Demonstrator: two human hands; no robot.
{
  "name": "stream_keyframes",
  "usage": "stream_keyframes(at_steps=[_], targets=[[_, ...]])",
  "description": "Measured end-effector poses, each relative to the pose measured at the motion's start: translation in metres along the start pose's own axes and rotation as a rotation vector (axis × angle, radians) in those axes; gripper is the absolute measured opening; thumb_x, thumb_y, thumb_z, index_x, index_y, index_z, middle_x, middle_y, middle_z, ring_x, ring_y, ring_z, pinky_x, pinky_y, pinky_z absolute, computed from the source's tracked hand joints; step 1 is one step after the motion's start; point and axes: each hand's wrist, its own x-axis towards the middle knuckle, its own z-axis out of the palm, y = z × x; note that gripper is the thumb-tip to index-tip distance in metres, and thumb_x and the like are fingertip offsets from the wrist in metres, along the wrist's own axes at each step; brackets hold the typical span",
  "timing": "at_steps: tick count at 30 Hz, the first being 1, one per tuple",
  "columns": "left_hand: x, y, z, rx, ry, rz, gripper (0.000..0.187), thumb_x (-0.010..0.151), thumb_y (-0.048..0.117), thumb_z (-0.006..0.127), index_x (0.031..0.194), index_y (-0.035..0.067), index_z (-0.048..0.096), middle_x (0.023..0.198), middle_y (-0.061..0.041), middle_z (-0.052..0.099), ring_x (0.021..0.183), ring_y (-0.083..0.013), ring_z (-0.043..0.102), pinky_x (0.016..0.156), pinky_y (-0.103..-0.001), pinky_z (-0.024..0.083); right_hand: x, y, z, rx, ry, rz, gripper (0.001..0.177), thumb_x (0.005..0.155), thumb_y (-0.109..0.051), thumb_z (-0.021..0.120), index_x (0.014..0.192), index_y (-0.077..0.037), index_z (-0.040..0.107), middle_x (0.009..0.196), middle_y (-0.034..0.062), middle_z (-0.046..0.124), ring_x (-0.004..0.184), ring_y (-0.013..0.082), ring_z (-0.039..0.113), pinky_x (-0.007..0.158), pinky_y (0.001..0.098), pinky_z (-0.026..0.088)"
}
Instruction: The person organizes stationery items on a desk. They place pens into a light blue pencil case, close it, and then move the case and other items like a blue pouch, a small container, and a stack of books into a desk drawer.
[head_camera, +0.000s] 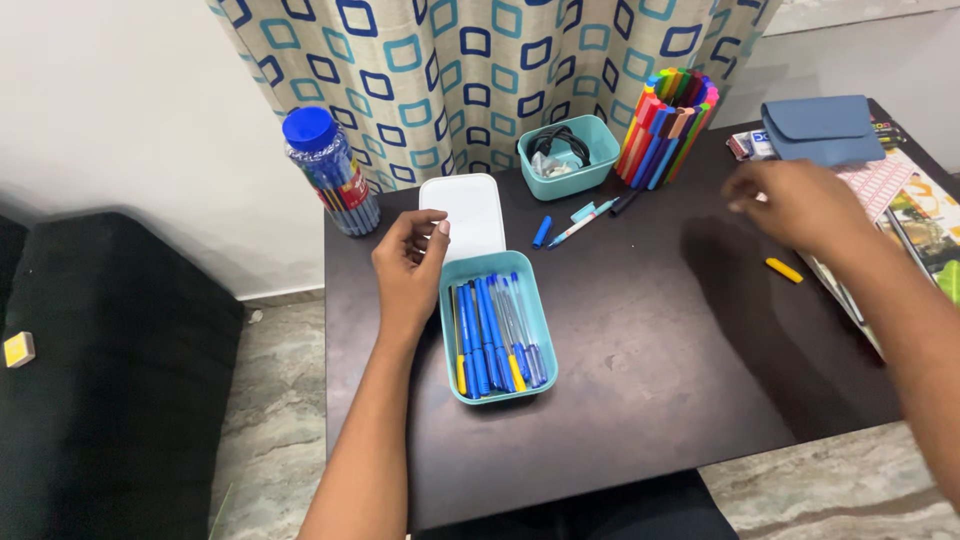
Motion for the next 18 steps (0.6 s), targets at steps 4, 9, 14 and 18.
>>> stream_keyframes(at_steps=[4, 9, 14, 18], targets=[[0.001, 0.0, 0.0, -0.012, 0.001, -0.005, 0.014, 0.097, 0.013, 0.071, 0.106, 0.002, 0.072, 0.083, 0.002, 0.067, 0.071, -0.0022, 0.056, 0.06, -0.019, 0.044, -0.015, 0.032, 0.0, -0.214, -0.13, 0.013, 0.017, 0.09, -0.02, 0.074, 0.105, -0.016, 0.08, 0.104, 0.0095, 0.078, 0.101, 0.0308, 0.073, 0.089, 0.0439, 0.057], [0.0, -0.004, -0.001, -0.001, 0.001, -0.013, 0.014, 0.098, 0.012, 0.071, 0.106, 0.002, 0.072, 0.083, 0.002, 0.067, 0.072, -0.0021, 0.056, 0.06, -0.019, 0.043, -0.038, 0.063, 0.023, -0.148, -0.212, -0.07, 0.025, 0.081, -0.02, 0.08, 0.105, -0.012, 0.08, 0.103, 0.0113, 0.078, 0.099, 0.0303, 0.074, 0.09, 0.0412, 0.058], [0.0, -0.006, -0.001, -0.005, 0.002, 0.007, 0.014, 0.098, 0.013, 0.071, 0.107, 0.002, 0.072, 0.083, 0.002, 0.067, 0.072, -0.002, 0.056, 0.06, -0.019, 0.043, -0.061, 0.055, 0.031, -0.152, -0.119, -0.065, 0.028, 0.079, -0.018, 0.079, 0.106, -0.01, 0.08, 0.099, 0.015, 0.075, 0.098, 0.0336, 0.071, 0.091, 0.0425, 0.056], [0.0, -0.004, 0.0, 0.001, 0.006, -0.009, 0.014, 0.097, 0.013, 0.071, 0.107, 0.002, 0.072, 0.083, 0.002, 0.067, 0.07, -0.002, 0.055, 0.059, -0.019, 0.043, -0.056, 0.023, 0.02, -0.034, -0.144, -0.037, 0.032, 0.076, -0.02, 0.082, 0.107, -0.009, 0.079, 0.099, 0.0141, 0.076, 0.095, 0.0307, 0.075, 0.089, 0.04, 0.059]])
